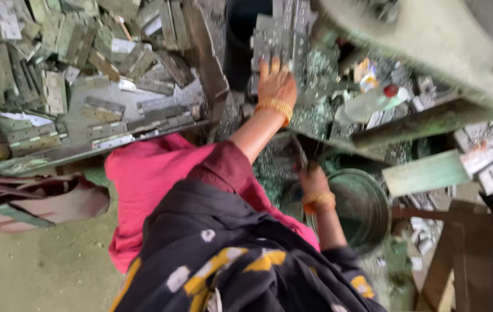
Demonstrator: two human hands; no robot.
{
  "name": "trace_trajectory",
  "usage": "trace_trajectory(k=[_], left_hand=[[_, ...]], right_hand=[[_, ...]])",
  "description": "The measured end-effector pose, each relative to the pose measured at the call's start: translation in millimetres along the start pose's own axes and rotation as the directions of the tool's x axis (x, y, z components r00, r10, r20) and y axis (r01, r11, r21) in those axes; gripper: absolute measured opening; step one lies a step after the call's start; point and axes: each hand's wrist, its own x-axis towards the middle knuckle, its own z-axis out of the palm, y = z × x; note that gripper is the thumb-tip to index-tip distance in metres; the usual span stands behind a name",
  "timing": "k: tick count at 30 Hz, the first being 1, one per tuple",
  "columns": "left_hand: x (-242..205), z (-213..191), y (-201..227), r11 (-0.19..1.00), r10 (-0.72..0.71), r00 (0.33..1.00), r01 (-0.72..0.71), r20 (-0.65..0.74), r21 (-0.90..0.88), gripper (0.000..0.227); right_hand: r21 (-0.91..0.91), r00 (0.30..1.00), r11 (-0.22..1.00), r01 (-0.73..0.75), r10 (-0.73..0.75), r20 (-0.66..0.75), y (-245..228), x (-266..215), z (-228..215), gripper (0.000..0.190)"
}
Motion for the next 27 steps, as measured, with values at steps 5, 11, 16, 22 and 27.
trace_trajectory(k=[5, 11, 16, 22, 27], left_hand=[[16.6, -3.7, 6.9, 1.000, 0.001, 0.943, 0.003, 0.334, -0.011, 0.034], [29.4, -3.1, 5.2, 0.998, 0.037, 0.962, -0.047, 0.269, 0.033, 0.035], [-12.2, -19.0, -4.5, 0.990, 0.138, 0.969, -0.136, 0.206, -0.026, 0.035], [-81.9, -21.4, -32.8, 0.793, 0.581, 0.807, -0.591, -0.104, -0.151, 0.029], [-28.3, -11.5, 36.0, 0.925, 0.376, 0.910, -0.378, -0.174, 0.020, 0.027]], right_hand=[[0.102, 0.983, 0.980, 0.169, -0.160, -0.087, 33.1, 14.0, -4.1, 0.043], [-0.091, 0.961, 0.963, 0.254, -0.262, -0.094, 30.2, 5.7, 31.6, 0.039], [0.051, 0.959, 0.979, 0.199, -0.184, -0.214, -10.8, -12.0, -43.9, 0.054], [0.183, 0.998, 0.982, 0.053, -0.056, 0.008, -76.8, -39.0, -102.0, 0.053], [0.113, 0.963, 0.960, 0.255, -0.241, -0.120, -61.1, -29.3, -90.5, 0.048]])
